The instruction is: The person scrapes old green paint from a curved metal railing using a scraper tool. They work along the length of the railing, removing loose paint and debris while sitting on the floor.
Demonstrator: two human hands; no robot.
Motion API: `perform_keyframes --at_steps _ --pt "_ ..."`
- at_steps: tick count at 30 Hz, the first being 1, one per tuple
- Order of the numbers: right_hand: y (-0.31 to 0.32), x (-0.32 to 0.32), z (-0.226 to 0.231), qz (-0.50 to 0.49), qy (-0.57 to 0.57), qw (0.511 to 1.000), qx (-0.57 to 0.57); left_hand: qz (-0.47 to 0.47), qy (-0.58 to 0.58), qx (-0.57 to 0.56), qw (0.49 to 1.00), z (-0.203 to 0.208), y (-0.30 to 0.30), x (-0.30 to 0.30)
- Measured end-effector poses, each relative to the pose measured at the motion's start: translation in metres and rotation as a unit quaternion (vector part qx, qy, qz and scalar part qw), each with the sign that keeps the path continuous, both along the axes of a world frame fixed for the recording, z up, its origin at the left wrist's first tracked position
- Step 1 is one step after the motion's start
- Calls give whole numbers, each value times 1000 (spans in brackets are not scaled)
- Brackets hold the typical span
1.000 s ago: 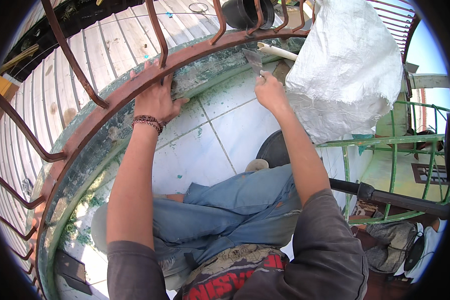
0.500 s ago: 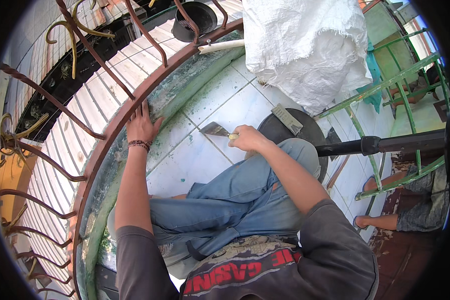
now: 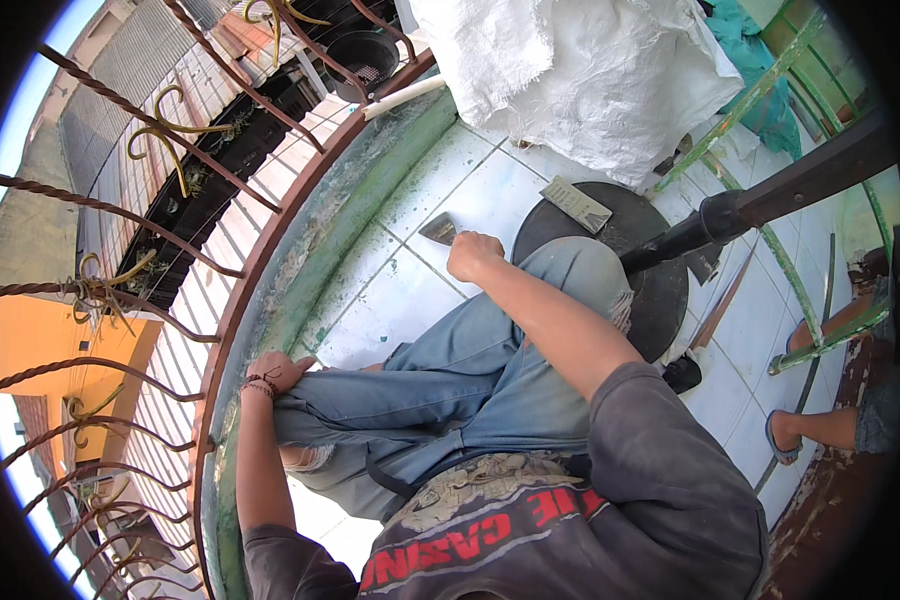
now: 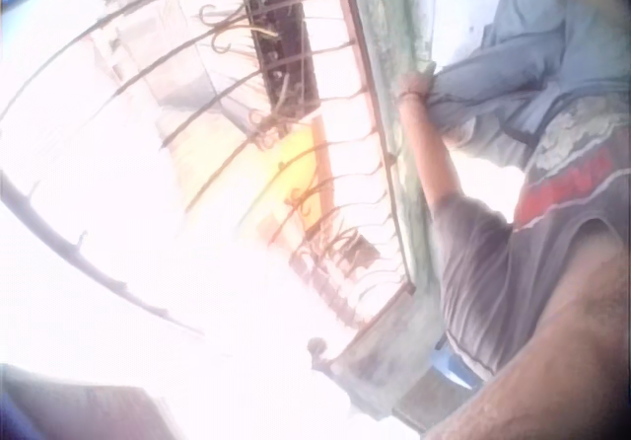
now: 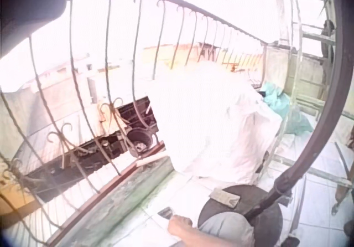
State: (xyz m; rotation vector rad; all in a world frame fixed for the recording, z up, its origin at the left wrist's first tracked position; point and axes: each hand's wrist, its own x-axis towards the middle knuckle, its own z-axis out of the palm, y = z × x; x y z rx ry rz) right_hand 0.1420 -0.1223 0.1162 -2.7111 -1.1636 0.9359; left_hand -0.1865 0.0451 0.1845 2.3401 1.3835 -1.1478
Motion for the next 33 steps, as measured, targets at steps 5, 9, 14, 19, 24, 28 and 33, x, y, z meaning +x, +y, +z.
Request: perform_keyframes --at_steps 5,9,14,19,24,28,33 --pt "0 0 0 -41 15 999 31 -35 2 50 998 -1 -23 4" --pt "0 1 -4 -66 12 995 70 -30 10 75 997 -3 -28 4" --pt "-1 5 0 -10 59 998 17 -2 -9 46 999 34 -60 26" --pt "0 6 0 -75 8 988 134 -124 -289 252 915 76 -105 23" --pt "6 2 -23 -97 20 992 74 -102 -367 388 839 34 -113 -26" --pt "1 2 -17 20 -20 998 -52 -73 -258 323 907 18 -118 -34" --pt "-1 4 -13 -17 14 999 -34 -82 -260 334 902 19 -129 -33"
